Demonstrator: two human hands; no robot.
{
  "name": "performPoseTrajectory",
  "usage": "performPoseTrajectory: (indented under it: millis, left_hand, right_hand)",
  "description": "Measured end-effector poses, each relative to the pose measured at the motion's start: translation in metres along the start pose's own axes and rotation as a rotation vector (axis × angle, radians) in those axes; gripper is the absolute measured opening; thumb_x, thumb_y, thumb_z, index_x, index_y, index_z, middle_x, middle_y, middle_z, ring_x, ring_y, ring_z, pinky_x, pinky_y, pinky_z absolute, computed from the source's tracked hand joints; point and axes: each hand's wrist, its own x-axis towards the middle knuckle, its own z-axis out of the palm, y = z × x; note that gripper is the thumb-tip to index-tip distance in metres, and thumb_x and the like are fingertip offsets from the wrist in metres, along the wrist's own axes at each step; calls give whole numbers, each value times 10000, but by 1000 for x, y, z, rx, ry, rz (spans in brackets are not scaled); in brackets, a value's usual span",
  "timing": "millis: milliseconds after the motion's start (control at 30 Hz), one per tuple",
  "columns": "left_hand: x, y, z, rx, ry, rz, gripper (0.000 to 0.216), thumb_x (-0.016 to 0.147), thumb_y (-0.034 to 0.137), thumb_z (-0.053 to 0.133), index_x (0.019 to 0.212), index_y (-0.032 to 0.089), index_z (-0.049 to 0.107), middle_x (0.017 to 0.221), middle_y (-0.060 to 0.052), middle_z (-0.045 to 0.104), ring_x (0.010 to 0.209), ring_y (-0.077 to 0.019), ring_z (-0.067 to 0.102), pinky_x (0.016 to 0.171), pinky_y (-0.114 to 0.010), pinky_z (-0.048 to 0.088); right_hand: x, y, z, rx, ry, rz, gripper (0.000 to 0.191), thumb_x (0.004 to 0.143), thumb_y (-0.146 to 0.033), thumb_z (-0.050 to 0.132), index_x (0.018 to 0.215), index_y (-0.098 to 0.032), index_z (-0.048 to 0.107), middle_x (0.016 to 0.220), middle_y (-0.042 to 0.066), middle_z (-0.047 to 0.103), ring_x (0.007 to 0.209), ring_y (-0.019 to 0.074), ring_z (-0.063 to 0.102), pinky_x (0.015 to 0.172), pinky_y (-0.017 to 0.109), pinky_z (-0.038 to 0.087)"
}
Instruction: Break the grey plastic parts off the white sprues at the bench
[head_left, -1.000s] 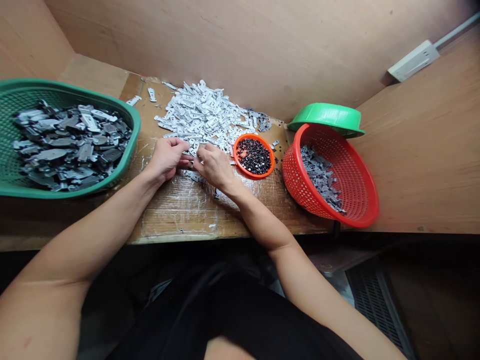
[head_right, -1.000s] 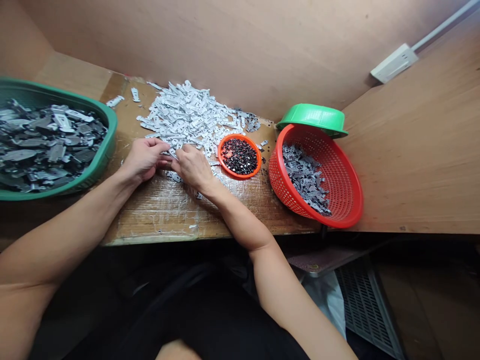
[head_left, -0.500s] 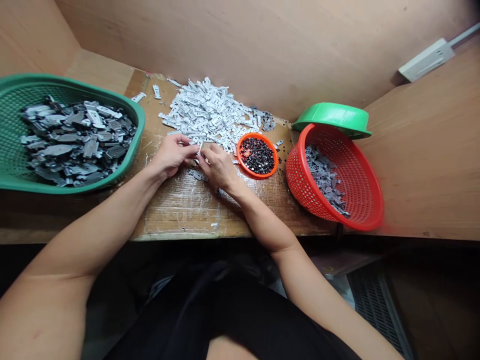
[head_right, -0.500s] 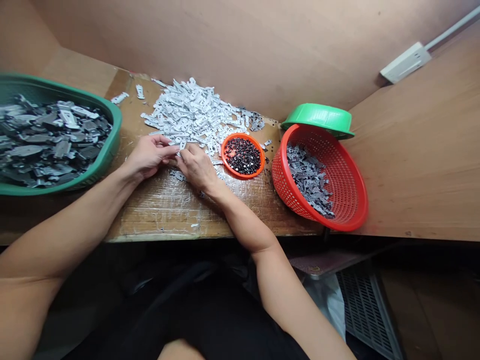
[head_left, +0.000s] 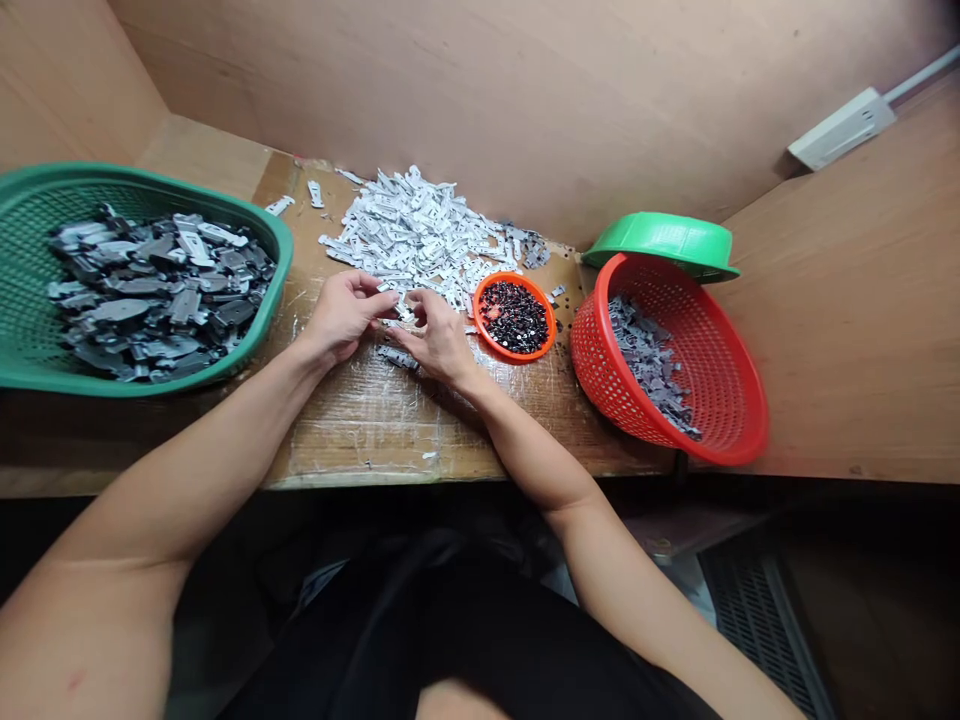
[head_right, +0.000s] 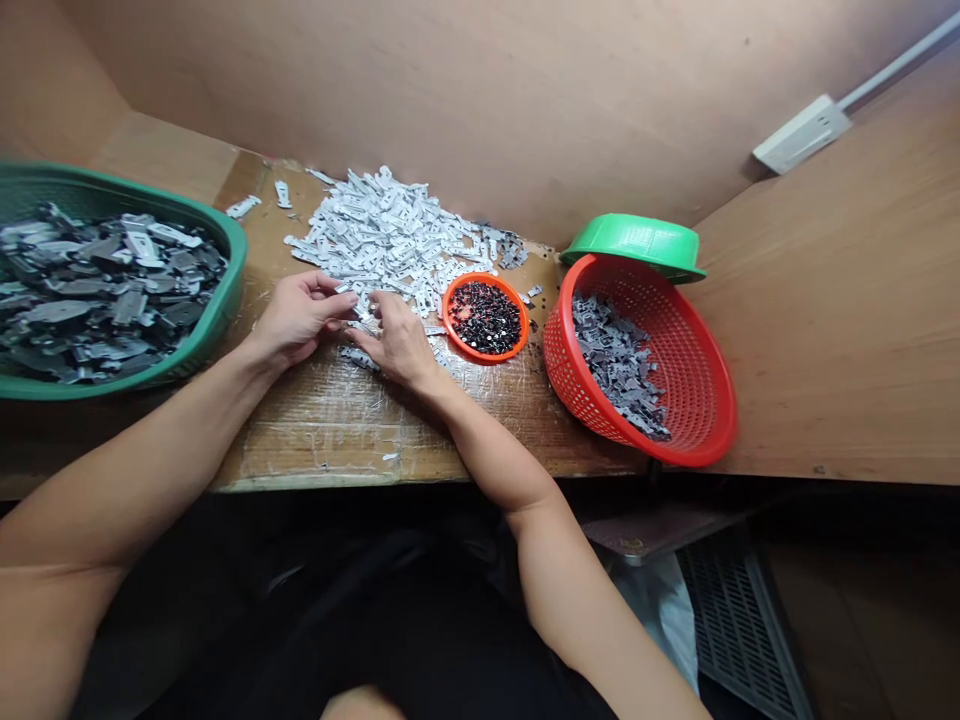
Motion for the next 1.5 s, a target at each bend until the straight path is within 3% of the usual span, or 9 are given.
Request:
performPoseTrajectory:
  millis: [167,300,500,667,833,933,1133,1333,1500]
  left_hand:
    - [7,-13,-3,20,-32,45,383,770,12,939,859,217,627,686,11,698,534,-119,622,421,-185,376]
    - [10,-17,-4,25,-37,69,378,766,38,954,875,221,641,682,5,697,579,-157,673,443,-200,415]
    - [7,-12,-3,26,-33,83,365,754,-14,909,868,206,641,667,23,680,521,-113,577,464,-208,387]
    - [7,-11,-2,18,-46,103,363,741,-37,867,844,210,622,615,51,635,474,-93,508,452,-209,370]
    - [8,-12,-3,19,-42,134,381,731,-6,890,843,221,605,660,45,651,497,-94,522,459,-215,386]
    - [8,-13,-4,62,-39,151,392,722,19,920,838,224,606,672,31,664,535,-117,566,464,-221,399]
    - [8,-14,-4,55,-31,151,377,715,4,898,817,218,605,658,45,635,497,-99,517,453,-216,401]
    - [11,-10,-6,-34,9,89,367,739,5,879,872,215,609,694,35,657,550,-107,602,489,-185,453]
    - [10,-8,-6,-36,39,55,329,743,16,874,944,199,689,688,17,677,557,-116,608,508,-194,487]
  right_hand:
    - [-1,1,5,8,67,-65,385,1037,-279,845,1336,-204,617,1313,153,719,1179,291,682,1080,488,604]
    - [0,2,5,33,76,-98,285,1050,-259,809,1258,-209,621,1240,128,721,1164,286,677,1081,485,596]
    - [2,0,0,118,60,-87,228,1058,-279,778,1229,-218,640,1173,100,736,1114,267,687,1062,464,586]
    - [3,-7,-5,323,51,99,419,935,-365,921,1238,-238,661,1162,75,748,1081,248,696,997,427,608]
    - [4,-18,-9,921,-78,494,583,798,-611,1030,1091,-241,687,926,3,733,830,161,709,658,257,574]
    - [4,-25,-10,1131,-124,650,577,770,-606,1060,998,-239,677,855,-7,760,746,133,737,579,205,550]
    - [4,-32,-9,1226,-69,684,548,747,-419,1103,1020,-240,663,851,-22,809,768,142,792,613,203,615]
    - [6,-28,-9,1149,3,658,418,817,-342,1024,970,-231,651,803,-47,740,710,104,705,618,185,612]
    - [7,-31,-13,1192,-10,634,589,758,-370,1067,1125,-256,620,939,-27,759,867,157,801,684,244,662]
